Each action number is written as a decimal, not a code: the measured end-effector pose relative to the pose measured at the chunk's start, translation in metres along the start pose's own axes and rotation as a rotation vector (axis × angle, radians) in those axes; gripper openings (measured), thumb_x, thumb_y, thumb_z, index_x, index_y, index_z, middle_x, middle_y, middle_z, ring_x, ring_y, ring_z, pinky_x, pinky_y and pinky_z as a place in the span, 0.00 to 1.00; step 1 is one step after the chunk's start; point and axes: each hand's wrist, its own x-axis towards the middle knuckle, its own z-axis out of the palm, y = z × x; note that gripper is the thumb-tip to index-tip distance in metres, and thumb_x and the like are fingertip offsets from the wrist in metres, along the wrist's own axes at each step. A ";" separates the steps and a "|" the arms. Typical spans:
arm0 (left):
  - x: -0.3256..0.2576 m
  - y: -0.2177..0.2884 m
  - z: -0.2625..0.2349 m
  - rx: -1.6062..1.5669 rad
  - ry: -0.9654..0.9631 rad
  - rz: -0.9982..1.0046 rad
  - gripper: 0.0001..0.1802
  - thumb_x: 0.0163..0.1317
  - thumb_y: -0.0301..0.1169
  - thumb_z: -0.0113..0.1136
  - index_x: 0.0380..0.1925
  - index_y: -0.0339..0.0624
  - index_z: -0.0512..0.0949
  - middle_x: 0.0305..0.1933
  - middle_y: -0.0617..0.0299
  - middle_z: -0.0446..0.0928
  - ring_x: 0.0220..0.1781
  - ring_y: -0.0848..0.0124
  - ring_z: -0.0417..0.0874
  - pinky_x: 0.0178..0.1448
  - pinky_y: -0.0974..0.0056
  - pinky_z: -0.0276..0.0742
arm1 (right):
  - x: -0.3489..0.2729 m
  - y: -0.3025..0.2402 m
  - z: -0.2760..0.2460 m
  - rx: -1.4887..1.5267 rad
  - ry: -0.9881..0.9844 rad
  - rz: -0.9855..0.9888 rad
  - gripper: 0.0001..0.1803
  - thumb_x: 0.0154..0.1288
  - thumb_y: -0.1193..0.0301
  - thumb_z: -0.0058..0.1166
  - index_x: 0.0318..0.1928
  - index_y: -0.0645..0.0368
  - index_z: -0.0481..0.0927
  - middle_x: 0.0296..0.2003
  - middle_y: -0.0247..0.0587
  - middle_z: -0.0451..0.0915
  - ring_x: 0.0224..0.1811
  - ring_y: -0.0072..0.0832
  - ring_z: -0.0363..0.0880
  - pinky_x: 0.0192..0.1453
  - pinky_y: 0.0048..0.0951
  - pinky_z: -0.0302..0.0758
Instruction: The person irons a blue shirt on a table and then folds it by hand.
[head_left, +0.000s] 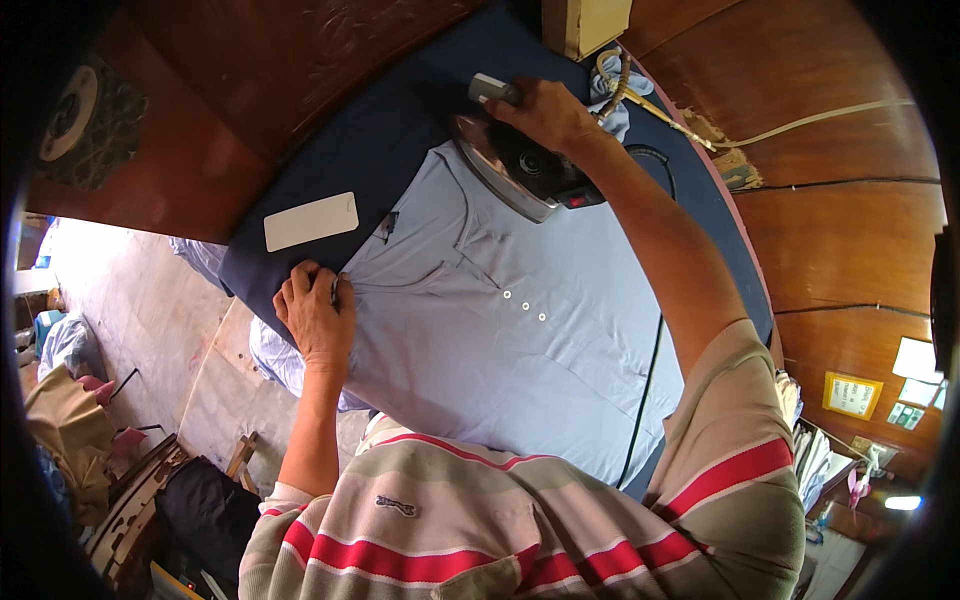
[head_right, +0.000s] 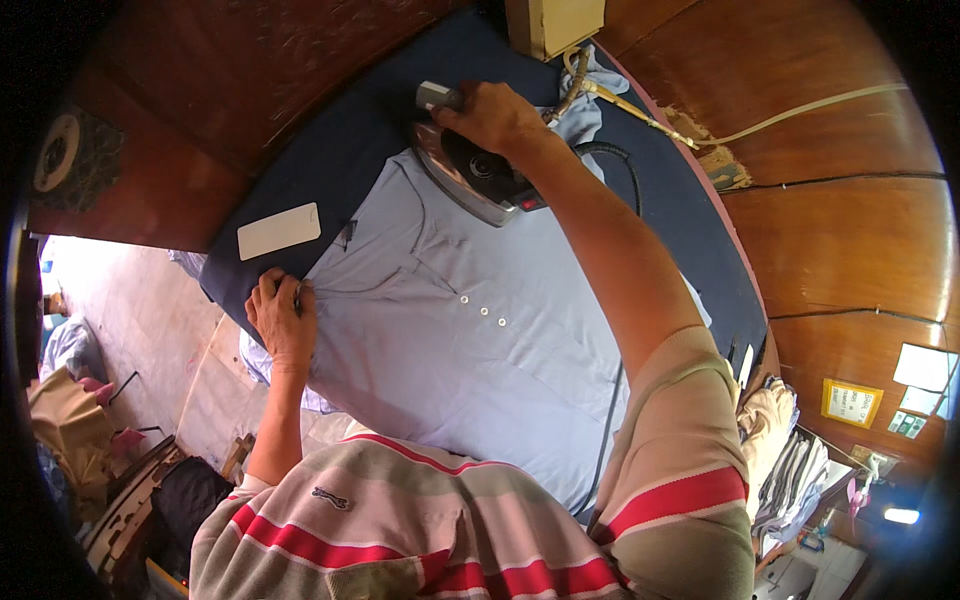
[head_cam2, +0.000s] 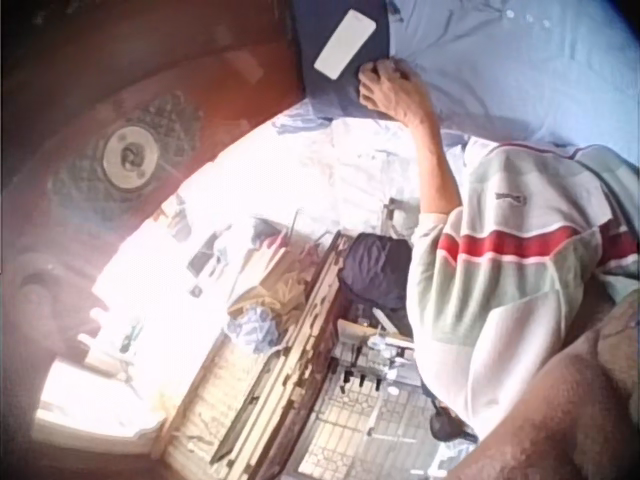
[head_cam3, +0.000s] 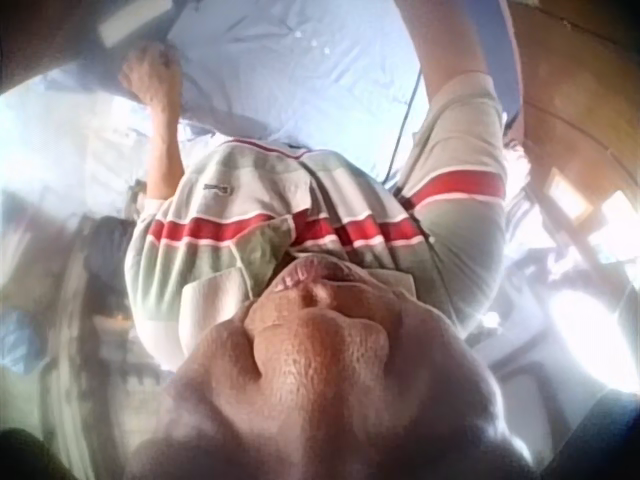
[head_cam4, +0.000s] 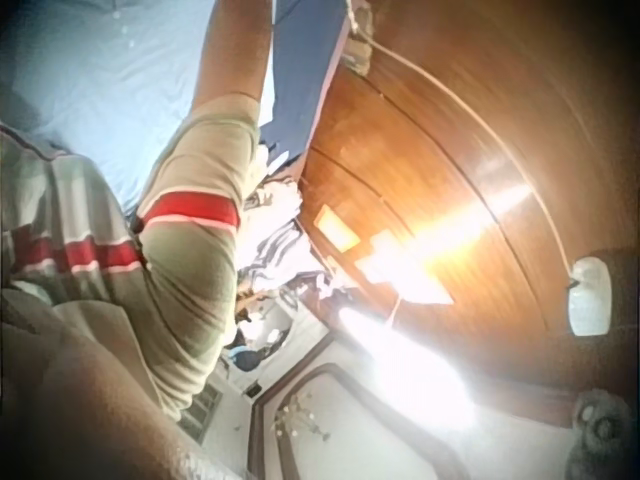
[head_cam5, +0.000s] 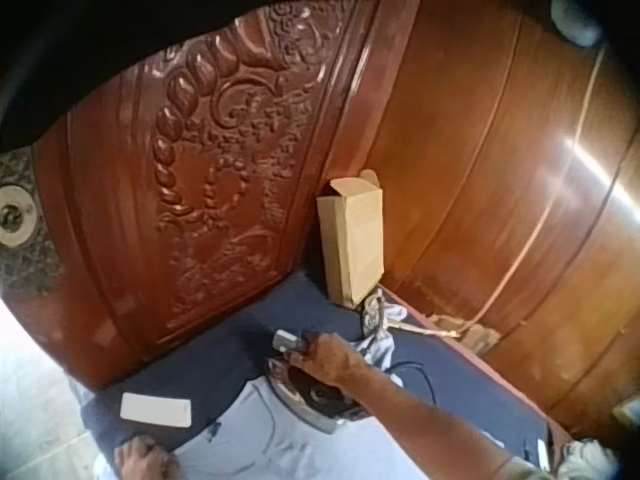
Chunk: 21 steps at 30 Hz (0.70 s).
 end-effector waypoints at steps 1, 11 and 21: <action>0.001 -0.002 -0.001 0.002 0.000 -0.012 0.08 0.53 0.34 0.59 0.29 0.42 0.78 0.44 0.60 0.71 0.49 0.61 0.70 0.59 0.56 0.57 | 0.002 -0.001 0.001 0.013 -0.001 -0.019 0.30 0.58 0.46 0.51 0.41 0.65 0.77 0.32 0.58 0.80 0.38 0.52 0.79 0.44 0.40 0.75; -0.001 -0.001 -0.001 -0.028 0.018 -0.017 0.14 0.53 0.38 0.60 0.35 0.41 0.76 0.45 0.60 0.72 0.50 0.60 0.71 0.60 0.56 0.55 | -0.044 -0.009 0.005 -0.028 -0.064 -0.035 0.31 0.58 0.46 0.49 0.41 0.65 0.77 0.29 0.58 0.80 0.34 0.50 0.80 0.41 0.41 0.75; 0.025 0.071 0.024 -0.274 0.065 0.394 0.13 0.53 0.31 0.58 0.40 0.46 0.75 0.43 0.60 0.77 0.47 0.61 0.75 0.54 0.55 0.63 | -0.092 0.017 0.003 -0.052 -0.145 -0.147 0.28 0.57 0.48 0.51 0.41 0.64 0.76 0.26 0.56 0.79 0.32 0.50 0.79 0.38 0.42 0.76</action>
